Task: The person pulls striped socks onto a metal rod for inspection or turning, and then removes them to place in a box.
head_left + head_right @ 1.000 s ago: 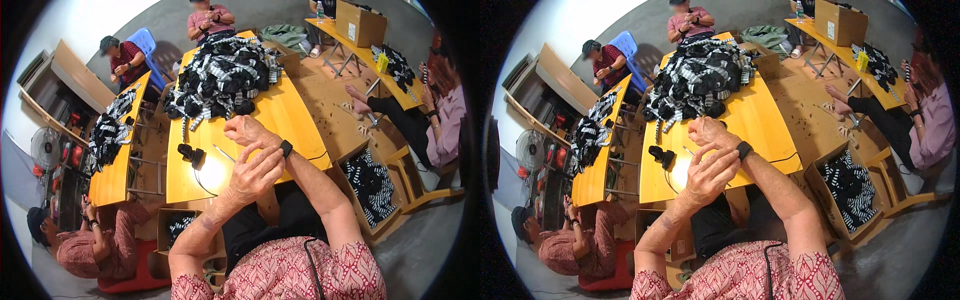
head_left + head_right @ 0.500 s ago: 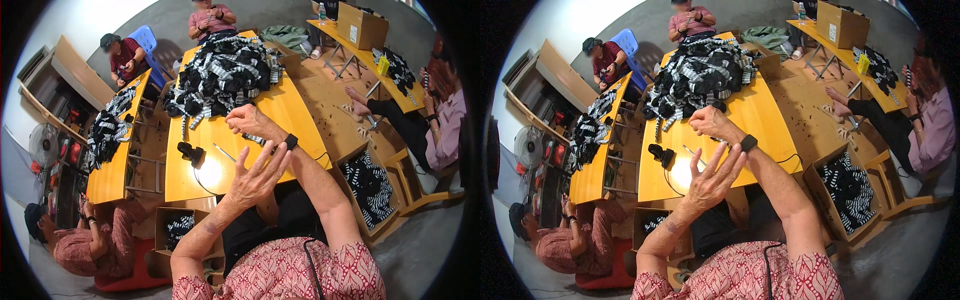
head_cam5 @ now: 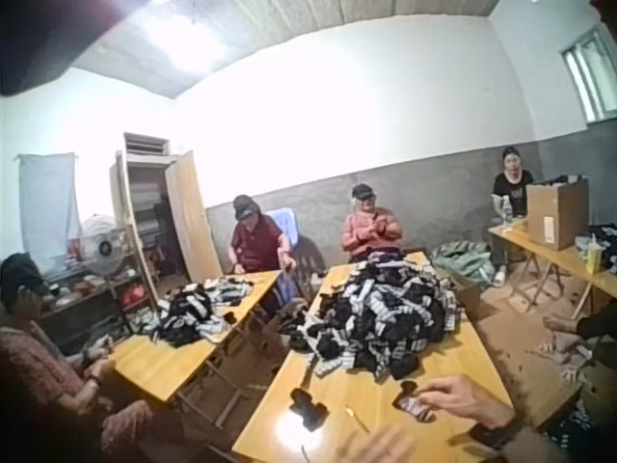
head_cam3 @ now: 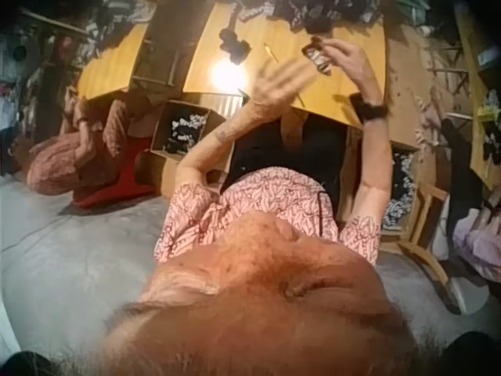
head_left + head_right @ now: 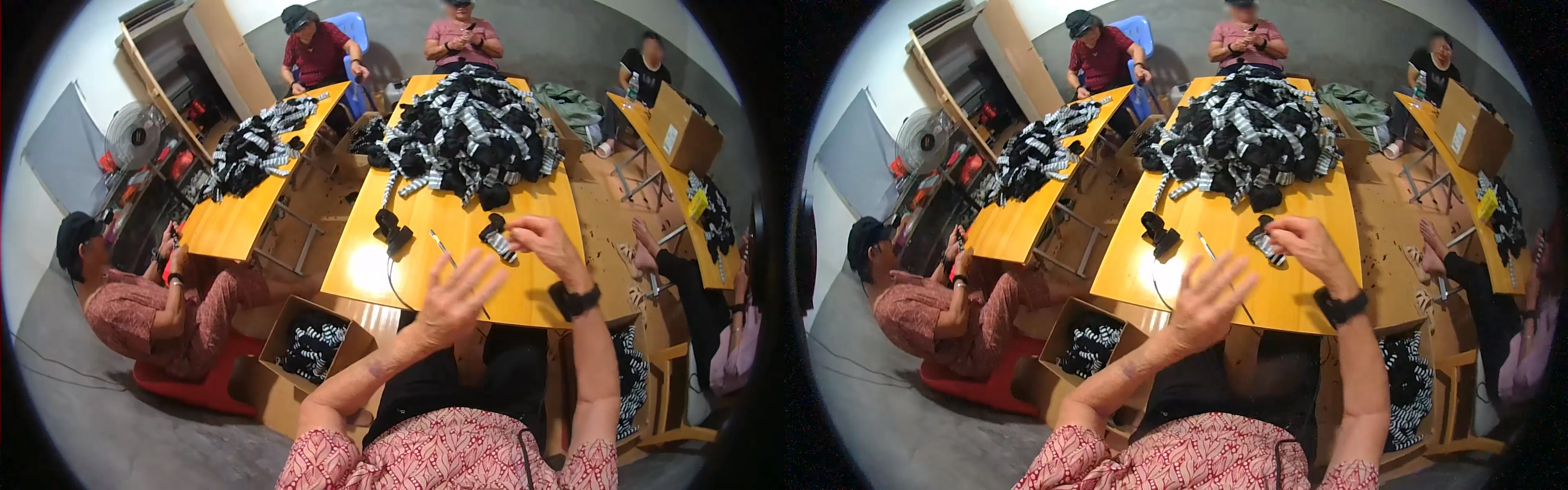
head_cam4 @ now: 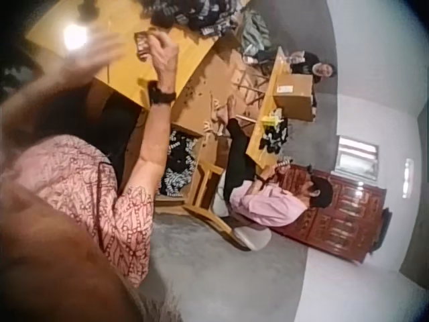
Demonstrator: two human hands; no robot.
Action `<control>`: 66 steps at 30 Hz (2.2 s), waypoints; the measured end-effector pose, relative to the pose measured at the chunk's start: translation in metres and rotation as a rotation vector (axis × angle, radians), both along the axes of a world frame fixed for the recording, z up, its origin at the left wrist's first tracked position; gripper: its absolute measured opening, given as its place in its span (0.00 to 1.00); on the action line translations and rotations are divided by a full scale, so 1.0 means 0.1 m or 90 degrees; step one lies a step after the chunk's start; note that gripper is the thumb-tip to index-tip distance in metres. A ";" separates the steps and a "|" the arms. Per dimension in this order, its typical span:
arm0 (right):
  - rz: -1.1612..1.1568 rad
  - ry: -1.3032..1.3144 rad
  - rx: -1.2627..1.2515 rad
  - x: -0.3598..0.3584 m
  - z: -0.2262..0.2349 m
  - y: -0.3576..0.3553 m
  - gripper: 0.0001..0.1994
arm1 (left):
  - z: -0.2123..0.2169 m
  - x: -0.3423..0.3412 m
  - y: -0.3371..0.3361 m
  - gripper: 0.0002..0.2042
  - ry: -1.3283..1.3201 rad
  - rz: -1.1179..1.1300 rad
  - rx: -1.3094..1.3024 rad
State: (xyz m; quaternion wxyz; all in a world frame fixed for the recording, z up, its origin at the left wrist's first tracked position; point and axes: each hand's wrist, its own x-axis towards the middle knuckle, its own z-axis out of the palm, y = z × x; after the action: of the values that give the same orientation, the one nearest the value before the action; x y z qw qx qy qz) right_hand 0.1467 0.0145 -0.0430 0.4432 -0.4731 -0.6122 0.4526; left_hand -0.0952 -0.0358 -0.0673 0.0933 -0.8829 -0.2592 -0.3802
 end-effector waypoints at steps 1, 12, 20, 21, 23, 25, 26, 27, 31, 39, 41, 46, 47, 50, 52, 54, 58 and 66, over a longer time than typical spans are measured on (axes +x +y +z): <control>-0.024 -0.033 -0.011 0.13 0.06 -0.08 0.12 | -0.06 -0.15 0.09 0.24 -0.057 0.040 -0.036; 0.020 -0.040 0.072 -0.76 -0.13 0.21 0.10 | -0.48 -1.29 1.32 0.30 -0.476 0.255 -0.500; 0.069 -0.183 0.084 -1.34 -0.32 0.82 0.13 | -0.80 -1.30 1.88 0.15 -0.354 0.176 -0.530; 0.048 -0.183 0.070 -1.32 -0.37 0.86 0.14 | -0.75 -1.24 1.88 0.15 -0.355 0.172 -0.534; 0.025 -0.203 0.123 -1.35 -0.53 0.97 0.14 | -0.67 -1.19 1.88 0.12 -0.284 0.277 -0.513; 0.011 -0.217 0.068 -1.46 -0.56 1.00 0.17 | -0.64 -1.20 1.85 0.11 -0.312 0.274 -0.420; 0.012 -0.217 0.064 -1.50 -0.60 1.03 0.17 | -0.56 -1.18 1.83 0.11 -0.309 0.287 -0.402; 0.008 -0.224 0.075 -1.55 -0.66 1.05 0.22 | -0.50 -1.17 1.80 0.11 -0.306 0.300 -0.387; 0.023 -0.243 0.049 -1.77 -0.65 1.03 0.38 | -0.35 -1.15 1.68 0.10 -0.291 0.294 -0.370; 0.158 0.094 -0.157 -1.68 -0.70 0.91 0.42 | -0.24 -1.15 1.49 0.07 -0.583 0.057 -0.473; 0.192 0.293 -0.224 -1.64 -0.70 0.86 0.36 | -0.22 -1.06 1.40 0.07 -0.656 -0.027 -0.523; 0.207 0.285 -0.210 -1.59 -0.38 0.58 0.25 | -0.13 -0.96 1.19 0.04 -0.644 0.029 -0.434; 0.188 0.215 -0.146 -1.56 -0.31 0.56 0.23 | -0.10 -0.93 1.16 0.03 -0.630 0.087 -0.367; 0.135 0.117 -0.010 -1.52 -0.25 0.50 0.21 | -0.25 -0.92 1.14 0.05 -0.755 0.011 -0.514; 0.091 0.050 0.089 -1.48 -0.18 0.45 0.22 | -0.34 -0.90 1.09 0.07 -0.824 -0.100 -0.659; 0.076 0.024 0.118 -1.40 -0.15 0.39 0.23 | -0.28 -0.77 1.01 0.07 -0.866 -0.183 -0.684; 0.089 0.037 0.121 -1.26 -0.05 0.32 0.26 | -0.22 -0.68 0.89 0.10 -0.884 -0.315 -0.673; 0.137 0.017 0.146 -1.09 0.12 0.16 0.28 | -0.16 -0.52 0.73 0.17 -0.710 -0.272 -0.511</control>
State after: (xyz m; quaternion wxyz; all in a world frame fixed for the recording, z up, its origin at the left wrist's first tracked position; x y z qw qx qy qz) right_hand 0.0378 0.0308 -0.0308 0.4515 -0.3451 -0.7009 0.4311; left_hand -0.1474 0.0368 -0.0830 -0.4610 -0.5549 -0.2098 -0.6600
